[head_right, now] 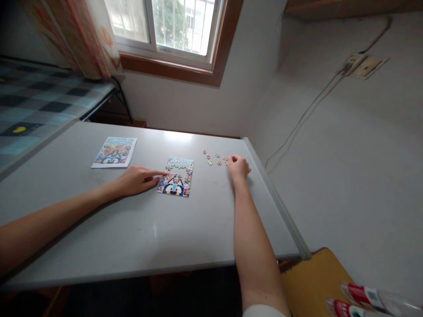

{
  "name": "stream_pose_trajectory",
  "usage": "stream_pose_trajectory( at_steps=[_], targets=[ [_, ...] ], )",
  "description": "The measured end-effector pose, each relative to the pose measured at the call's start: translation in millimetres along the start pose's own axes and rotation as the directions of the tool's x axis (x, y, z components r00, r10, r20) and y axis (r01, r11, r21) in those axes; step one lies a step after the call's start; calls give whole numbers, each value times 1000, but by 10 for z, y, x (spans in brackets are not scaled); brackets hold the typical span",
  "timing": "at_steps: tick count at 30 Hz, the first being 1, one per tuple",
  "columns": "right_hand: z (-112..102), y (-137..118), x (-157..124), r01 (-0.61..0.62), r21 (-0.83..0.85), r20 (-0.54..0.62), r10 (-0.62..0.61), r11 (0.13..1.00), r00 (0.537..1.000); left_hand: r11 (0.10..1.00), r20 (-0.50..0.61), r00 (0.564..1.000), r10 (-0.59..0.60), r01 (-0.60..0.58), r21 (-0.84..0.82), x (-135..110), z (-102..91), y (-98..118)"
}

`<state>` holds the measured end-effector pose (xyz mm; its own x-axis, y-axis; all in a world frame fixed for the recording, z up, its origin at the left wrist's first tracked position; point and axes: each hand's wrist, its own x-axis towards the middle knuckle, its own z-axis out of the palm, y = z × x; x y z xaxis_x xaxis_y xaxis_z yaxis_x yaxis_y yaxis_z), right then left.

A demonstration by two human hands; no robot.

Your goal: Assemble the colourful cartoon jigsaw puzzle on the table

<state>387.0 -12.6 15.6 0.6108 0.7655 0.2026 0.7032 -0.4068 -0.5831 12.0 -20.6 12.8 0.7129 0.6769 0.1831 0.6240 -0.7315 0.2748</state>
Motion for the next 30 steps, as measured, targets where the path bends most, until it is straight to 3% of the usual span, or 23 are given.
stream_pose_trajectory(
  at_steps=[7,23,30],
  targets=[
    [-7,-53,-21,13,93,-187,5,996,982,1000,-15,1000,4,-4,5,-1,19,-15],
    [-51,-106,-100,-28,96,-276,54,995,960,1000,-14,1000,-2,2,12,2,2,0],
    [42,-117,-114,70,61,-244,-54,996,968,1000,-10,1000,-2,3,15,1,12,-11]
  ],
)
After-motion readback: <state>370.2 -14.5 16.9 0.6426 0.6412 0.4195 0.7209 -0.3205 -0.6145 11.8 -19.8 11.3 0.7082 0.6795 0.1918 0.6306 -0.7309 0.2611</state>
